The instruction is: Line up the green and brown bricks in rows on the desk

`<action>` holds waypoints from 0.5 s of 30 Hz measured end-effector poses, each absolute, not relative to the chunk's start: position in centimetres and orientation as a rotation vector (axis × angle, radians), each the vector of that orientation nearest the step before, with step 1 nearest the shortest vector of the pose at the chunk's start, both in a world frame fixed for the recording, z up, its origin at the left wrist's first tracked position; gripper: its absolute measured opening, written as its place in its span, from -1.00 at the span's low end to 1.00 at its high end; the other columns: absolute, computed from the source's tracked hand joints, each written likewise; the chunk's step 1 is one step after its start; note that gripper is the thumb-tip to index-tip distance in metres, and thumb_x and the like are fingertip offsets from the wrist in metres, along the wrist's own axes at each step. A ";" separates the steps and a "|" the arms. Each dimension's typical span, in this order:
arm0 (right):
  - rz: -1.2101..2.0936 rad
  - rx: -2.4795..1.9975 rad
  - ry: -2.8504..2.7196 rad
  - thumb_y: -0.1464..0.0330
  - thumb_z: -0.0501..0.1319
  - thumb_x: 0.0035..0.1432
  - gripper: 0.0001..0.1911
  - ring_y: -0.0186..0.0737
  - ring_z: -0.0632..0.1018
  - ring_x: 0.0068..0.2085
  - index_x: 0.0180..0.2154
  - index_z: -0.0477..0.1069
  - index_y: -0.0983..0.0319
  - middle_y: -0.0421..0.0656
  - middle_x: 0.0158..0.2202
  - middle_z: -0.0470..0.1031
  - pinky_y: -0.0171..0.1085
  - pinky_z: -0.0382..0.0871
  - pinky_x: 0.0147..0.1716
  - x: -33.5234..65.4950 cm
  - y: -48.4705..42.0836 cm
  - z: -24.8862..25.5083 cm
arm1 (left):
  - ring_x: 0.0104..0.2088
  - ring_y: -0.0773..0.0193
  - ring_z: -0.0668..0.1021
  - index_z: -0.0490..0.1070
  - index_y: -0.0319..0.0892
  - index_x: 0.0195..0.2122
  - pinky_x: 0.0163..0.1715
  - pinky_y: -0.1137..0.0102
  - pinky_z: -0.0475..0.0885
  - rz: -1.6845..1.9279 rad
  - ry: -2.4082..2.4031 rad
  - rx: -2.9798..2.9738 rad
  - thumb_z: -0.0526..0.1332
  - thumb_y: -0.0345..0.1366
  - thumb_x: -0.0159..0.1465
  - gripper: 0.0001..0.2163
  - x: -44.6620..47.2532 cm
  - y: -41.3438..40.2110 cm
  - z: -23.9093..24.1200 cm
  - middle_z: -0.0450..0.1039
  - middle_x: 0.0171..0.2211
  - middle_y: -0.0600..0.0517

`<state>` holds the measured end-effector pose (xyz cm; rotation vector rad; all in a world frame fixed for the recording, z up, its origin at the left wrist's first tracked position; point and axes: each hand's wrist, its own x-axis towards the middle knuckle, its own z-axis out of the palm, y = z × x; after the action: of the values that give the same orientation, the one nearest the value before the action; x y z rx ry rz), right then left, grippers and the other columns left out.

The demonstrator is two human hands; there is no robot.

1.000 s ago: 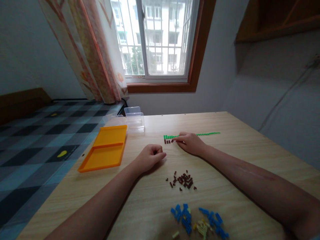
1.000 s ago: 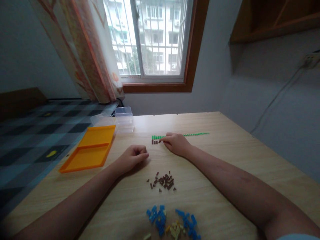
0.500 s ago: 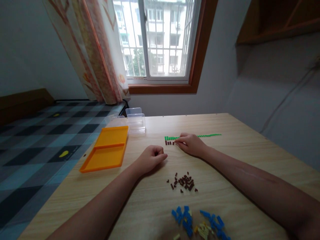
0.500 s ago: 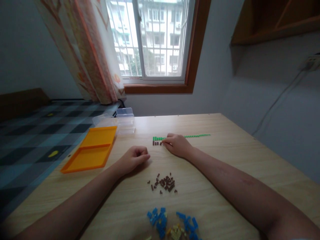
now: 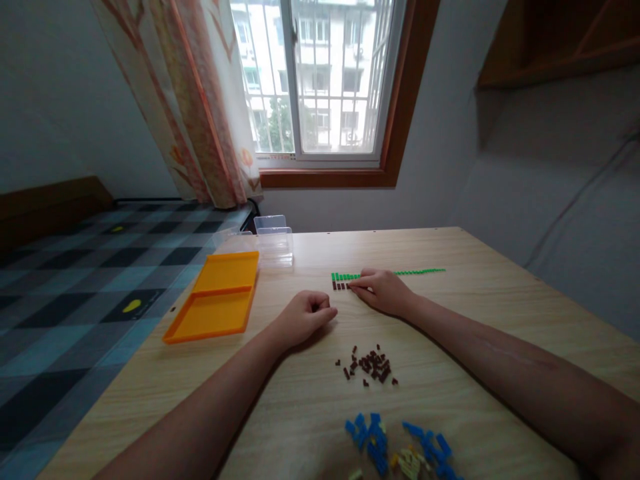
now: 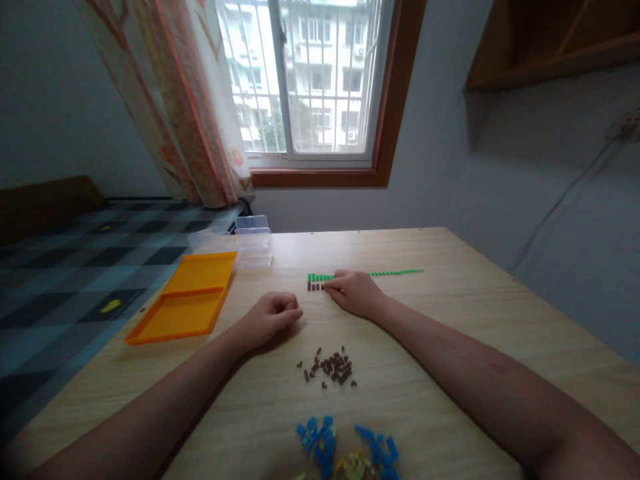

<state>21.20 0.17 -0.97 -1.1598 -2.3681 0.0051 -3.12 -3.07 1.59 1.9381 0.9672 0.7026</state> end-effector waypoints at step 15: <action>0.009 -1.148 -2.335 0.31 0.16 0.30 -0.76 -0.32 0.48 -0.38 -0.12 0.60 0.13 -0.16 -0.34 0.52 -0.34 0.25 -0.35 21.0 0.2 -1.1 | -0.57 0.41 0.18 0.10 -0.16 -0.64 -0.51 0.45 0.11 0.689 0.969 1.933 0.18 -0.15 0.13 -0.68 -3.2 -3.1 1.6 0.08 -0.66 0.20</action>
<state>21.01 0.16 -1.06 -1.1481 -2.3352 0.0090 -3.15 -3.09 1.61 1.9334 0.9694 0.6894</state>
